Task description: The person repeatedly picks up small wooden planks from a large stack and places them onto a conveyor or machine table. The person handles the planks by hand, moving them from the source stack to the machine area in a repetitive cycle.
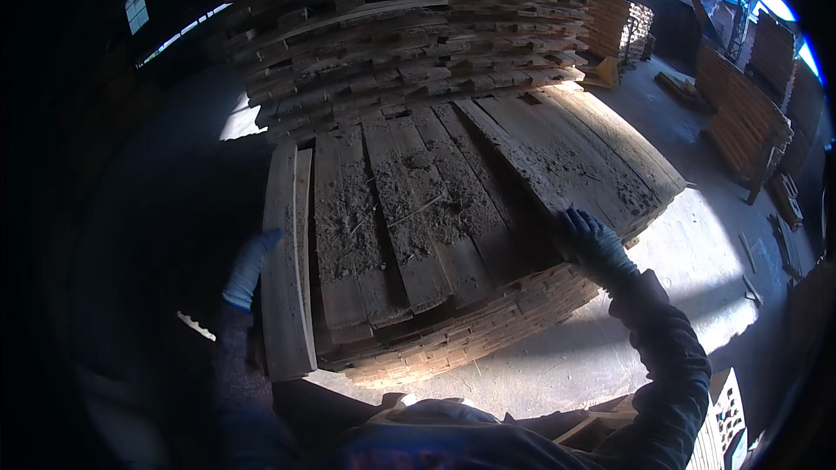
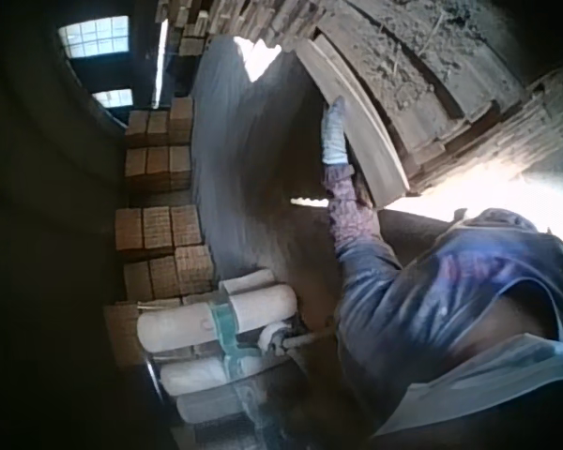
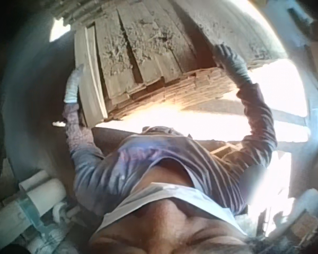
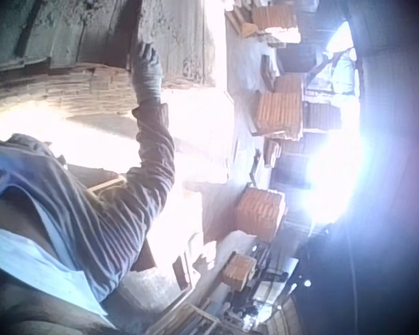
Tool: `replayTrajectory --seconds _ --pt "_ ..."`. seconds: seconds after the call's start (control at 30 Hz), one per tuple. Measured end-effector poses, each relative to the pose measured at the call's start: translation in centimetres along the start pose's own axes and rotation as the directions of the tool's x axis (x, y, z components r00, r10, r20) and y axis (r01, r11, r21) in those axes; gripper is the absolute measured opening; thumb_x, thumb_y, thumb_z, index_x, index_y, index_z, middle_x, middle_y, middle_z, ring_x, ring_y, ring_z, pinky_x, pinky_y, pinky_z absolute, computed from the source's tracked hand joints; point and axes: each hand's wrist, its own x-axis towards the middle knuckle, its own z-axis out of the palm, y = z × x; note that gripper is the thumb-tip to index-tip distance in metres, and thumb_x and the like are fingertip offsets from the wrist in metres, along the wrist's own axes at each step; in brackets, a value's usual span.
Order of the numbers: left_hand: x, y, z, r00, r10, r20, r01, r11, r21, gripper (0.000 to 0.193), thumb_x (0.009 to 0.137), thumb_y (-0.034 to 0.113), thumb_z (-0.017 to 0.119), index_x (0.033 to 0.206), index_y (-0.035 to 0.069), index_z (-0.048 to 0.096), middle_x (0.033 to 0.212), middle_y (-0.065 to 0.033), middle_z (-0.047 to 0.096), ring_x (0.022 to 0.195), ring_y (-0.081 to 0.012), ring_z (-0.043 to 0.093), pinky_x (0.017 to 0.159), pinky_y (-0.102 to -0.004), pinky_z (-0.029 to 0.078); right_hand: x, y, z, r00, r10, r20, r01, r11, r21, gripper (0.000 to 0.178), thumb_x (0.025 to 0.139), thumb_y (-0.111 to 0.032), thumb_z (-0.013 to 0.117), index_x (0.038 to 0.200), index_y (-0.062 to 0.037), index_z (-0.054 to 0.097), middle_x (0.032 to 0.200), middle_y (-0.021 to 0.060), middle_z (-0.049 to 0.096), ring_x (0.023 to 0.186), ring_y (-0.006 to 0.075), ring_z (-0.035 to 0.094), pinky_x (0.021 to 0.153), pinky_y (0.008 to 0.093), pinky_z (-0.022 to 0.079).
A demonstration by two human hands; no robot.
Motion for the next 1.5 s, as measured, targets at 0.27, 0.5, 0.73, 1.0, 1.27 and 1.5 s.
replayTrajectory --seconds 0.27,0.5,0.73,1.0,1.27,1.5 --pt "1.7 3.7 5.2 0.981 0.192 0.008 -0.190 0.976 -0.106 0.078 0.086 0.059 0.071 0.138 0.002 0.059 0.134 -0.0078 0.062 0.129 -0.0202 0.051 0.114 -0.0357 0.034 -0.9 0.3 -7.2 0.783 0.534 -0.317 -0.200 0.700 0.685 0.042 0.089 -0.008 0.072 0.130 -0.0009 0.062 0.117 0.0154 0.071 0.109 0.0240 0.069 0.090 0.0338 0.055" --pt "2.2 2.9 7.8 0.997 0.068 -0.023 -0.070 0.991 -0.115 0.079 0.087 0.058 0.071 0.141 0.001 0.056 0.137 -0.0103 0.061 0.133 -0.0203 0.049 0.117 -0.0347 0.033 3.4 -6.3 -8.1 0.992 -0.125 -0.024 0.115 0.793 0.598 0.065 0.083 -0.046 0.081 0.128 -0.0023 0.063 0.119 0.0184 0.065 0.110 0.0385 0.063 0.096 0.0406 0.052" --pt "1.9 1.0 4.2 0.985 0.167 -0.051 -0.172 0.978 -0.119 0.078 0.089 0.061 0.069 0.135 -0.002 0.061 0.132 -0.0114 0.065 0.127 -0.0183 0.057 0.113 -0.0327 0.038 15.7 -2.2 1.3 0.926 0.144 0.350 -0.330 -0.148 0.933 0.036 0.093 -0.030 0.073 0.118 -0.0051 0.067 0.105 0.0052 0.069 0.098 0.0182 0.064 0.087 0.0332 0.051" --pt "1.5 4.7 9.6 0.966 0.229 0.116 -0.213 0.967 -0.139 0.069 0.097 0.052 0.062 0.147 0.005 0.052 0.147 -0.0057 0.054 0.141 -0.0163 0.044 0.121 -0.0315 0.029 17.3 -1.9 1.7 0.887 0.182 0.424 -0.403 -0.141 0.904 0.044 0.092 -0.031 0.071 0.128 -0.0065 0.064 0.113 0.0053 0.070 0.105 0.0188 0.064 0.091 0.0349 0.053" --pt "3.3 3.3 10.8 0.940 0.212 0.268 -0.092 0.912 -0.399 0.059 0.107 0.041 0.049 0.151 0.002 0.043 0.154 -0.0088 0.047 0.144 -0.0175 0.040 0.125 -0.0319 0.025 17.9 -5.0 1.2 0.918 -0.054 0.394 -0.391 -0.305 0.869 0.044 0.098 -0.038 0.065 0.128 -0.0078 0.068 0.131 0.0069 0.066 0.133 0.0182 0.051 0.116 0.0359 0.034" --pt "4.4 2.7 11.2 0.926 0.210 0.315 -0.074 0.917 -0.393 0.061 0.108 0.041 0.044 0.153 0.001 0.036 0.154 -0.0106 0.045 0.145 -0.0194 0.039 0.125 -0.0342 0.025 18.4 -3.3 5.8 0.986 -0.125 0.114 -0.140 -0.219 0.966 0.057 0.103 -0.045 0.051 0.141 -0.0026 0.056 0.145 0.0100 0.057 0.140 0.0227 0.046 0.121 0.0368 0.030"
